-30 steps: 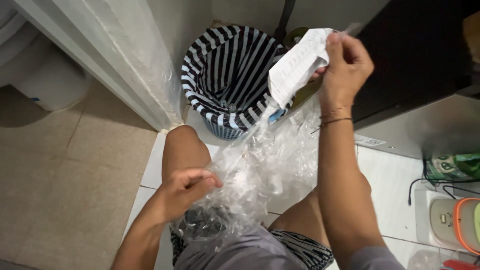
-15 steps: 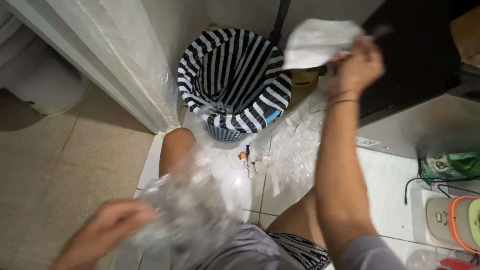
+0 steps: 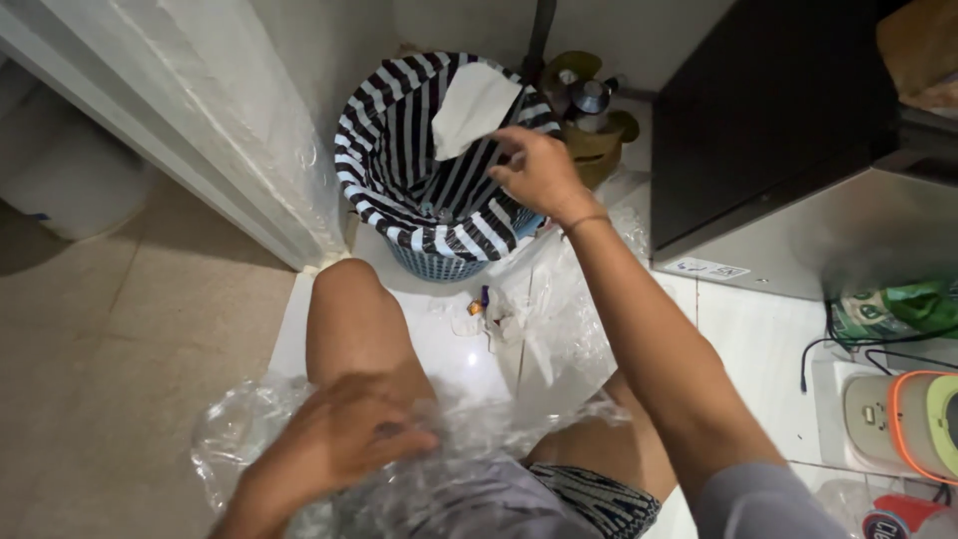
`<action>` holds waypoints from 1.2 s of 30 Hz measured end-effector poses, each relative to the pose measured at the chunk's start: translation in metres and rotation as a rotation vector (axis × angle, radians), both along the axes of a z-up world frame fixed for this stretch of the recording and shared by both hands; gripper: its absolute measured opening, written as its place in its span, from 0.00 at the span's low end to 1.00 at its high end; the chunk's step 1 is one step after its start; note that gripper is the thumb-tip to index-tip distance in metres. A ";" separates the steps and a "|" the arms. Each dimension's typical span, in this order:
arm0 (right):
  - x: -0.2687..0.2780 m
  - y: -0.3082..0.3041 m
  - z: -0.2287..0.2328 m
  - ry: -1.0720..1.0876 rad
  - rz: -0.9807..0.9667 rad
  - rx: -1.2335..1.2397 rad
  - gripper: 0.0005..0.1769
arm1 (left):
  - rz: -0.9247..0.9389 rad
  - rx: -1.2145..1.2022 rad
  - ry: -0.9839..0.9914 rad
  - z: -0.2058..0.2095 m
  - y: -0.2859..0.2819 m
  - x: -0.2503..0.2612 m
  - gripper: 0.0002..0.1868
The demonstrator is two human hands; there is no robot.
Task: Replacing the plastic liner of a small trash can in a bathroom.
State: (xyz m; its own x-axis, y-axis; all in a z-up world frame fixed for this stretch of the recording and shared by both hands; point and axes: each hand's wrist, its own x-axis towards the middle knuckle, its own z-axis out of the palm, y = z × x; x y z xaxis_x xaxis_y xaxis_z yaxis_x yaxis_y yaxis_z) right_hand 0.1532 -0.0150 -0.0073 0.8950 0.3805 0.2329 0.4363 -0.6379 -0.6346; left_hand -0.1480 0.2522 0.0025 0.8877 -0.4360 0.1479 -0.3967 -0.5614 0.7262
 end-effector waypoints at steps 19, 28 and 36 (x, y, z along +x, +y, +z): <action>-0.029 -0.067 -0.137 0.397 -0.556 0.704 0.17 | 0.301 0.002 -0.043 -0.089 -0.142 0.176 0.04; -0.021 -0.077 -0.124 0.076 -0.686 0.530 0.13 | 0.122 -0.379 0.244 -0.061 -0.188 0.116 0.11; -0.022 -0.049 -0.113 0.210 -0.596 0.167 0.20 | -0.148 -0.422 -0.023 -0.096 -0.162 0.066 0.24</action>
State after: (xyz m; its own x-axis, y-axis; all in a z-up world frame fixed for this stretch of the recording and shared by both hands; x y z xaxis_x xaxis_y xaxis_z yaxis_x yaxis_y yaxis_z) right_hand 0.1313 -0.0641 -0.1201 0.9742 -0.2213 0.0433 -0.1056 -0.6176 -0.7794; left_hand -0.0822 0.0904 -0.0936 0.8149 -0.4551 0.3590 -0.4693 -0.1543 0.8695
